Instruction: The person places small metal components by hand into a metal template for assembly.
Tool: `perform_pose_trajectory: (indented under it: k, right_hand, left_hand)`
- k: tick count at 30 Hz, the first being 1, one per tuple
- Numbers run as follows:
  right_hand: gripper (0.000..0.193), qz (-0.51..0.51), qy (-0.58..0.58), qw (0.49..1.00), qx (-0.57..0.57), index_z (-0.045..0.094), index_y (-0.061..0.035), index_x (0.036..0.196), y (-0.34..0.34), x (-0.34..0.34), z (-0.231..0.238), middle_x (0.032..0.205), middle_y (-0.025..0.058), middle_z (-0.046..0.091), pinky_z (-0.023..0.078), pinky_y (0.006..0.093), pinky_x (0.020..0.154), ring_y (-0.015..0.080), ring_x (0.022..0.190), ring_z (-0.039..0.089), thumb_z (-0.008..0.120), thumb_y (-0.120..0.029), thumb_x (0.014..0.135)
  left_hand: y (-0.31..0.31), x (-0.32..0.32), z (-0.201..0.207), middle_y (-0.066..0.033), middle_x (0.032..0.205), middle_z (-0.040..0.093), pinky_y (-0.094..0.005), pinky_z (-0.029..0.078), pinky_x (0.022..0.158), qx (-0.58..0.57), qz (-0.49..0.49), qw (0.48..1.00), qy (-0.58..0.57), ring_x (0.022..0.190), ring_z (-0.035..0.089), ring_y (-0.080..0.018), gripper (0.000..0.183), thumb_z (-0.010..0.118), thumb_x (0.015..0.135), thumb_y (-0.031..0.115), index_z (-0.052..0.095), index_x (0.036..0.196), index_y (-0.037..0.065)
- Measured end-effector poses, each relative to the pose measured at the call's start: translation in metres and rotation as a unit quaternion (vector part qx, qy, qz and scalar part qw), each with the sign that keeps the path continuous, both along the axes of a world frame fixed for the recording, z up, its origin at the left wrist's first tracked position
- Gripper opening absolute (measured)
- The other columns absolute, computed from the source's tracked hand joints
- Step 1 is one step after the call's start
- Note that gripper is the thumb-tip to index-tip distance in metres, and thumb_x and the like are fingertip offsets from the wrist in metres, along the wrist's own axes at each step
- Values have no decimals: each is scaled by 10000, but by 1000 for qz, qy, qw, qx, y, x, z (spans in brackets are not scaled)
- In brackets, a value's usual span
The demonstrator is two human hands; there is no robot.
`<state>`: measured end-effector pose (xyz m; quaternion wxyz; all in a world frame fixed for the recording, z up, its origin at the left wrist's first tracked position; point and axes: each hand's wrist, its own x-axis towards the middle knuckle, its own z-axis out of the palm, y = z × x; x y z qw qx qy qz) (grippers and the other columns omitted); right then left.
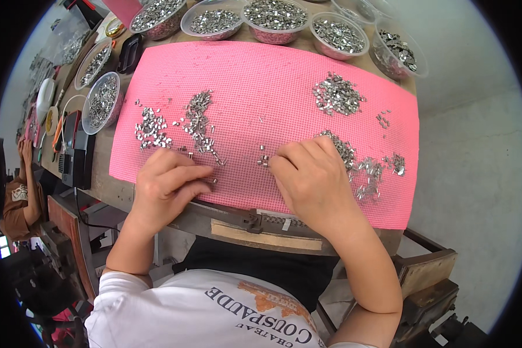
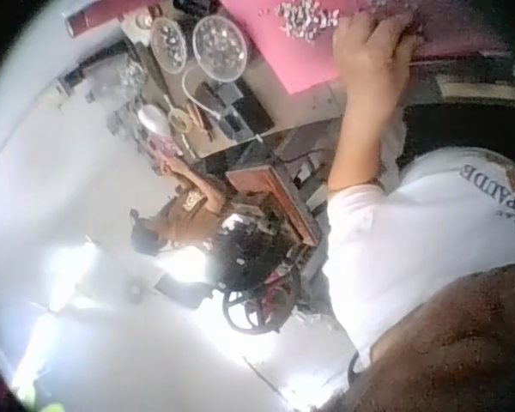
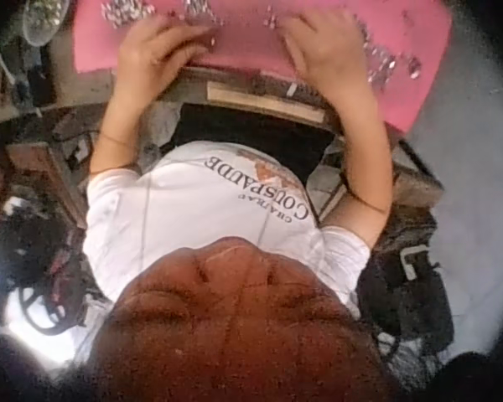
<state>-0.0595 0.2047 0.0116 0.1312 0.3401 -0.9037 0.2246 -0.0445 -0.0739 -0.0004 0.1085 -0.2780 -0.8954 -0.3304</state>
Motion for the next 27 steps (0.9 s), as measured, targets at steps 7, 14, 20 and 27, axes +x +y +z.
perform_pose_trajectory:
  k: [7, 14, 20, 27]
  right_hand:
    - [161, 44, -8, 998, 52, 720, -53, 954, 2, -13, 7, 944, 56, 690, 472, 381, 787, 236, 854, 658, 758, -38, 797]
    - [90, 35, -44, 998, 31, 707, -56, 921, -4, -20, 4, 885, 57, 643, 448, 384, 787, 241, 841, 636, 713, -62, 832]
    - [165, 17, -62, 998, 19, 703, -45, 981, -6, -18, 6, 942, 85, 673, 465, 392, 773, 281, 855, 640, 765, -23, 829]
    - [171, 14, -68, 998, 12, 696, -53, 996, -2, -16, 7, 951, 82, 684, 471, 388, 790, 283, 864, 646, 761, -28, 840]
  left_hand:
    - [-8, 2, -1, -6, 847, 675, -360, 511, 707, 0, 50, 999, -15, 807, 642, -217, 193, 879, 709, 100, 804, 886, 105]
    - [0, 2, 12, -8, 851, 656, -371, 475, 718, -60, 45, 997, -12, 803, 635, -219, 127, 839, 763, 93, 782, 875, 112]
    - [2, -1, 9, -7, 872, 655, -364, 458, 709, -53, 16, 998, -3, 813, 631, -210, 151, 806, 766, 67, 775, 905, 117]
    - [5, -2, 2, 7, 863, 664, -351, 457, 707, -53, -9, 998, 19, 808, 631, -193, 141, 809, 732, 78, 774, 859, 129]
